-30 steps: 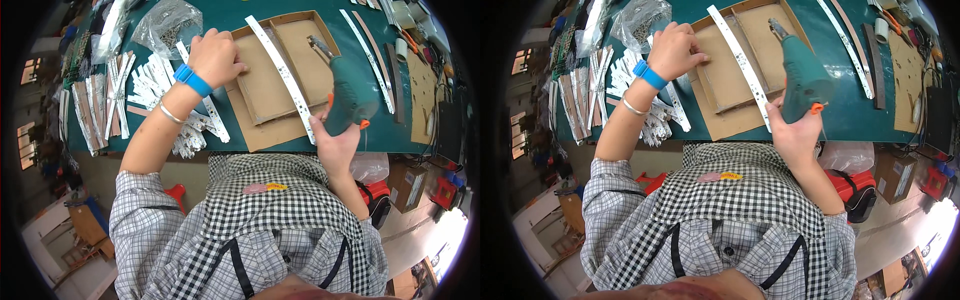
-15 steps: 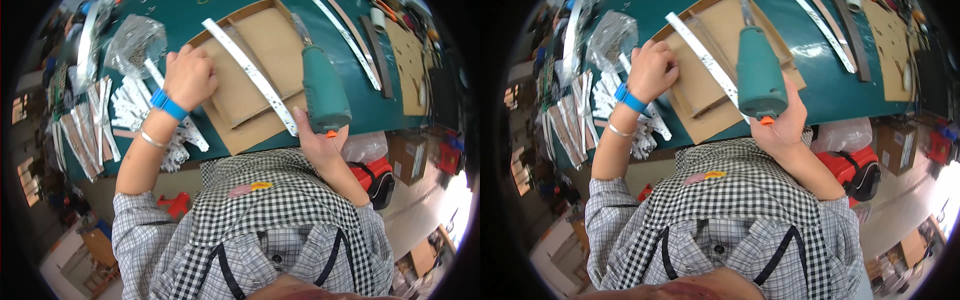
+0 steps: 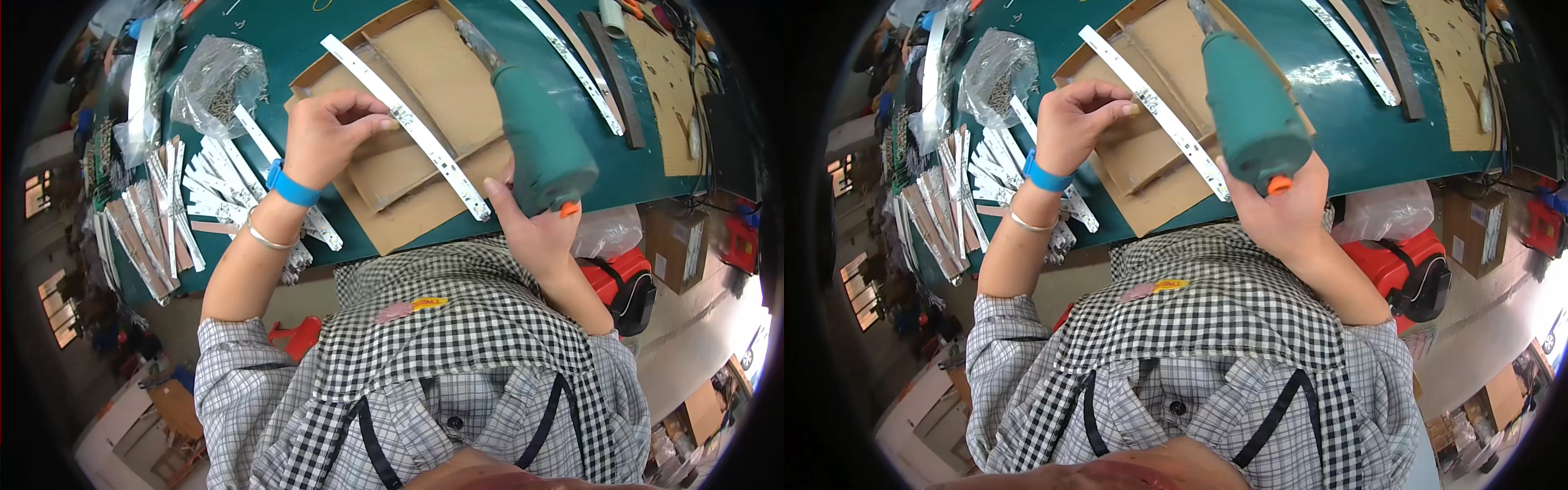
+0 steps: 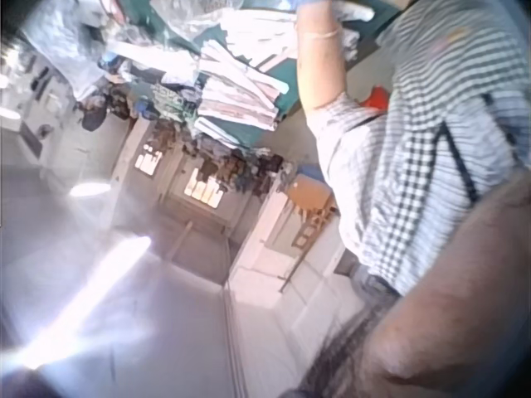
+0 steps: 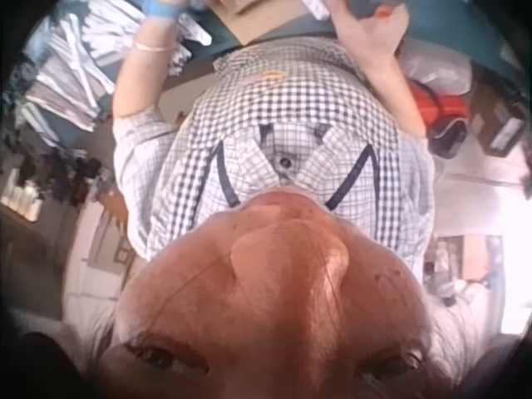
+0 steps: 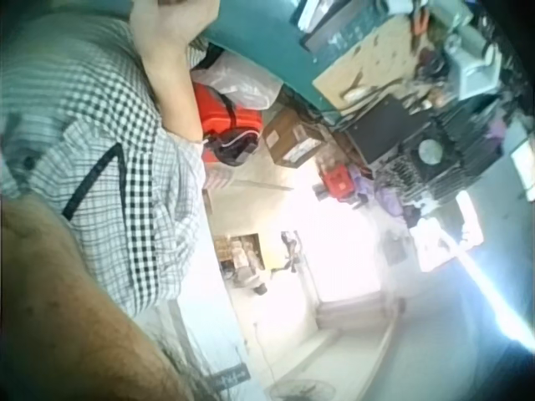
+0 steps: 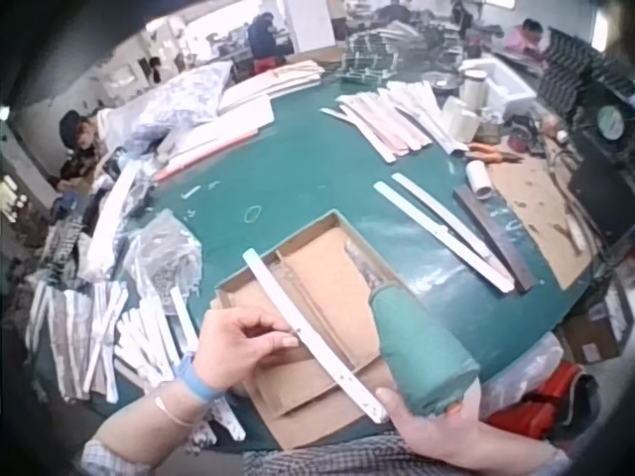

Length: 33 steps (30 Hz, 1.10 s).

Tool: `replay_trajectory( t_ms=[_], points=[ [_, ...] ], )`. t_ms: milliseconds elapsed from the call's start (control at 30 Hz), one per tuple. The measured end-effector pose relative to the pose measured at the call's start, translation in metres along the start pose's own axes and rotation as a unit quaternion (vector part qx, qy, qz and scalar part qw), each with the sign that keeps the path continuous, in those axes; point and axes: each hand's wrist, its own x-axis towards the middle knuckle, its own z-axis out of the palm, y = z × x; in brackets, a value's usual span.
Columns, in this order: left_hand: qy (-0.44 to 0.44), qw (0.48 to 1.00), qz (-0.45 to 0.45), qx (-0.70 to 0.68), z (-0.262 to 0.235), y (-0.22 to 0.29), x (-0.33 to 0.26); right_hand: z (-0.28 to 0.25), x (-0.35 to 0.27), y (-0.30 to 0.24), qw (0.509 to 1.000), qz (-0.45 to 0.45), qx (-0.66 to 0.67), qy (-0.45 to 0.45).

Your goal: The recorder uses a hot glue gun to attach LED strips to a cardboard frame, then gathers and inspects a stack of LED strips.

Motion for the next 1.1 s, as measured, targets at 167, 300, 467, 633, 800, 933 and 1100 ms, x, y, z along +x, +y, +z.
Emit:
replay_trajectory(
  t_ms=[167, 300, 467, 633, 800, 933, 1100],
  points=[
    [0.027, 0.998, 0.017, 0.058, 0.001, -0.009, 0.004, 0.006, 0.001, -0.002, 0.975, -0.160, -0.152, -0.003],
    [0.046, 0.994, 0.044, 0.085, 0.005, -0.013, 0.006, 0.008, 0.001, -0.003, 0.977, -0.151, -0.148, -0.006],
    [0.060, 0.981, 0.130, 0.131, 0.006, -0.013, 0.007, 0.008, -0.001, 0.000, 0.981, -0.142, -0.132, -0.005],
    [0.080, 0.933, 0.279, 0.213, 0.009, -0.019, 0.008, 0.005, 0.001, -0.002, 0.980, -0.139, -0.141, -0.025],
    [0.081, 0.934, 0.278, 0.207, 0.012, -0.017, 0.007, 0.008, 0.000, -0.004, 0.985, -0.123, -0.117, -0.026],
    [0.084, 0.960, 0.201, 0.174, 0.015, -0.018, 0.005, 0.008, 0.000, 0.005, 0.980, -0.151, -0.128, -0.017],
    [0.056, 0.975, 0.091, 0.194, 0.012, -0.017, 0.007, 0.006, -0.011, 0.020, 0.995, -0.052, -0.088, -0.017]
  ],
)
